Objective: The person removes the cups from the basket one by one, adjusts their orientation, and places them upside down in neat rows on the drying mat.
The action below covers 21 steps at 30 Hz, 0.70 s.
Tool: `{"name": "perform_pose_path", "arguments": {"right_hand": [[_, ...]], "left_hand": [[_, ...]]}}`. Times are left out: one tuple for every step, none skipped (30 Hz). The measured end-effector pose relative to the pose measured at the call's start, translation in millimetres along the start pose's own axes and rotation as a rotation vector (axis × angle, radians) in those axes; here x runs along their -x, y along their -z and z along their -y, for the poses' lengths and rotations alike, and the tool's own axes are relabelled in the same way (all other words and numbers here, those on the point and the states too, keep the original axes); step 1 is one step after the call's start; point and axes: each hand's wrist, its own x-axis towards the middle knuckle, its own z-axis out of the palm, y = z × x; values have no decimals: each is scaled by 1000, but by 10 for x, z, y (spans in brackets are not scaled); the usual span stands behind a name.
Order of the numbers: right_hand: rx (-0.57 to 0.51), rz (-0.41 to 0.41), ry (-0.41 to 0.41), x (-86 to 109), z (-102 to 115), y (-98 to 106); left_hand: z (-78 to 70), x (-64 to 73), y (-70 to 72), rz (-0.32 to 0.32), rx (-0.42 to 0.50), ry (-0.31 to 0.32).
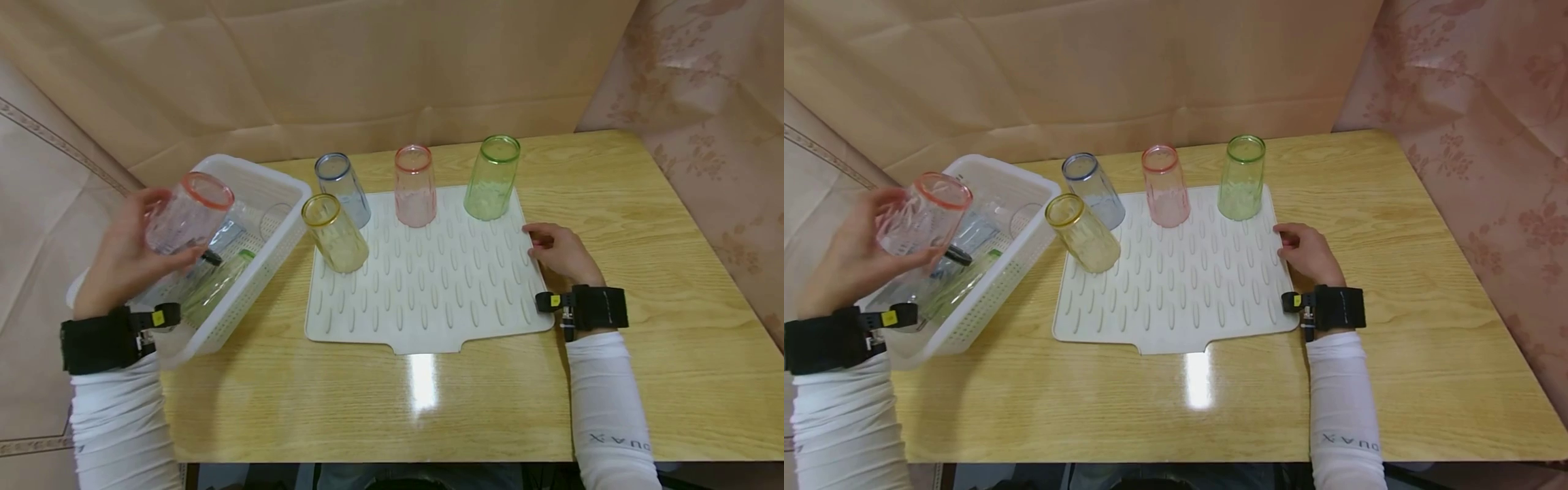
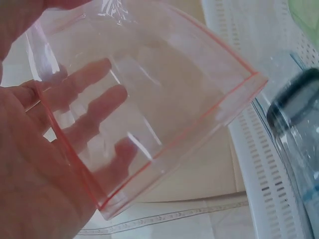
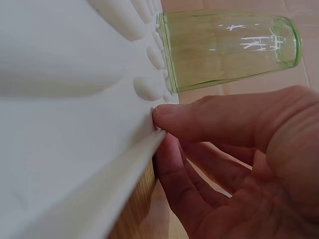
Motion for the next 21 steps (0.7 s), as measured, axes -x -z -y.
{"name": "perform_pose_path", "arguments": {"right_hand": [[-2, 0, 0, -2, -2, 0], [-2, -1, 1, -4, -6, 0], [-4, -1, 0, -5, -9, 1], [-3, 0, -1, -7, -10, 1], [-1, 1, 0, -7, -11, 2], [1, 1, 4, -9, -14, 2], [1, 0, 6, -10, -17, 2], [2, -1, 7, -12, -19, 2], [0, -1, 7, -13, -19, 1], [0, -1, 7, -13, -19, 0], [-2, -2, 5, -14, -20, -1], [-6, -2, 2, -13, -21, -2], [-8, -2, 0, -13, -23, -3], [-9, -3, -1, -13, -23, -4], [-8, -2, -2, -12, -24, -5], [-7, -2, -3, -11, -24, -5], [-5, -3, -3, -11, -24, -4], [-4, -3, -2, -11, -23, -2], [-1, -4, 0, -11, -22, -1], [0, -4, 2, -11, -18, 1], [2, -4, 5, -12, -16, 3]], "left_hand": [[-15, -2, -10, -3, 4, 0], [-29, -6, -21, -13, 6, -8], [-38, -12, -32, -24, 14, -28], [-46, -13, -44, -31, 20, -38], [-59, -13, -55, -38, 19, -46], [-67, -15, -68, -46, 23, -63], [-79, -15, -79, -50, 27, -75], [-92, -13, -90, -53, 27, -84], [-103, -10, -101, -51, 30, -95], [-117, -3, -111, -48, 26, -90], [-135, 1, -120, -45, 24, -89], [-150, 2, -131, -44, 26, -95], [-164, 5, -141, -41, 20, -93], [-176, 9, -151, -42, 16, -101], [-189, 11, -161, -43, 14, -112], [-202, 14, -174, -43, 14, -113], [-216, 13, -189, -43, 10, -122], [-225, 14, -206, -46, 7, -139], [-236, 19, -222, -48, 2, -148], [-247, 25, -239, -49, -4, -157], [-259, 28, -257, -49, -5, -163]]}}
